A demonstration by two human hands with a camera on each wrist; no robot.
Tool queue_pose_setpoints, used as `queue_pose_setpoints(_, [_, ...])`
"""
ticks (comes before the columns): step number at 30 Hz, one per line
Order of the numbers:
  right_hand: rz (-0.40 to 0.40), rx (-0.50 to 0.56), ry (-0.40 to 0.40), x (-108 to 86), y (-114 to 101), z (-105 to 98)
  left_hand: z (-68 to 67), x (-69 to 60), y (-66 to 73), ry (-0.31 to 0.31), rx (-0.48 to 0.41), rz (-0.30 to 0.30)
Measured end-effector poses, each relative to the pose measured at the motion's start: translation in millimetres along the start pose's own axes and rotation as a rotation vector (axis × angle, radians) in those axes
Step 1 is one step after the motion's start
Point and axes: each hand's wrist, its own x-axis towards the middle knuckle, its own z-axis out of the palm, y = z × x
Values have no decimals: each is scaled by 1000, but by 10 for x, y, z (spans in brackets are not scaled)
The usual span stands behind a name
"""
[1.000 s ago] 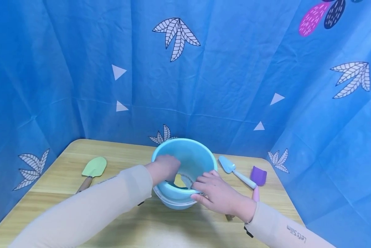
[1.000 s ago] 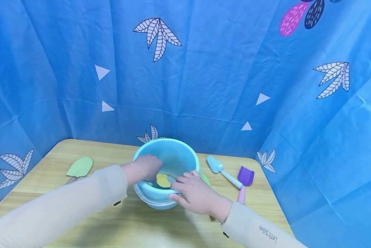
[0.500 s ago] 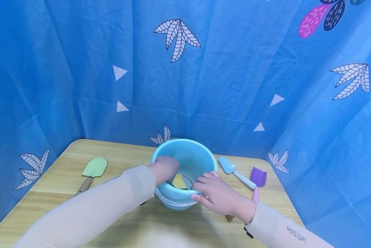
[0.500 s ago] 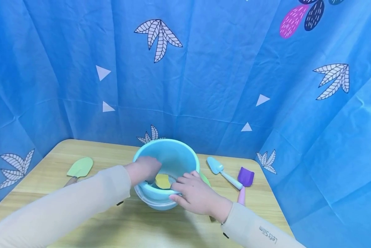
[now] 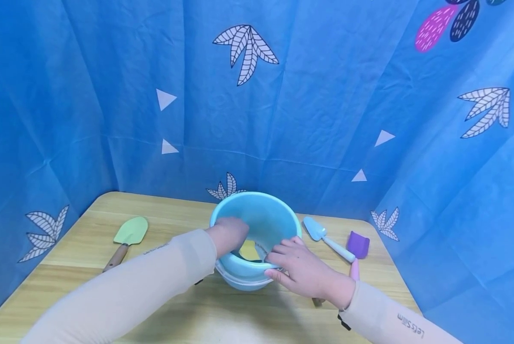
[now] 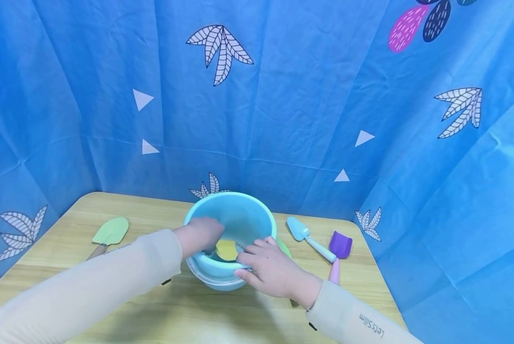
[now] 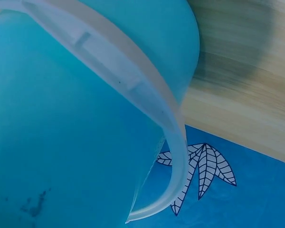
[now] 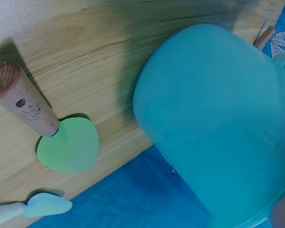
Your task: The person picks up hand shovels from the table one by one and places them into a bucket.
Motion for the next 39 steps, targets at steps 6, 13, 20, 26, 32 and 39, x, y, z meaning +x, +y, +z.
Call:
queue_pose_setpoints(6, [5, 0, -2, -1, -5, -11, -41, -34, 11, 10, 15, 3])
queue_pose_setpoints(13, [12, 0, -12, 2, -4, -13, -44, -35, -5, 35, 27, 23])
queue_pose_setpoints(20, [17, 2, -17, -2, 6, -8, -23, -23, -7, 50, 9, 38])
queue_pose_setpoints(26, [12, 5, -10, -7, 9, -3, -32, -10, -33, 72, -35, 52])
queue_pose_setpoints(32, [12, 7, -4, -2, 5, 5, -2, 43, -99, 123, -62, 69])
queue_pose_setpoints(39, [28, 15, -14, -1, 13, 2, -34, -56, -118, 255, -93, 112])
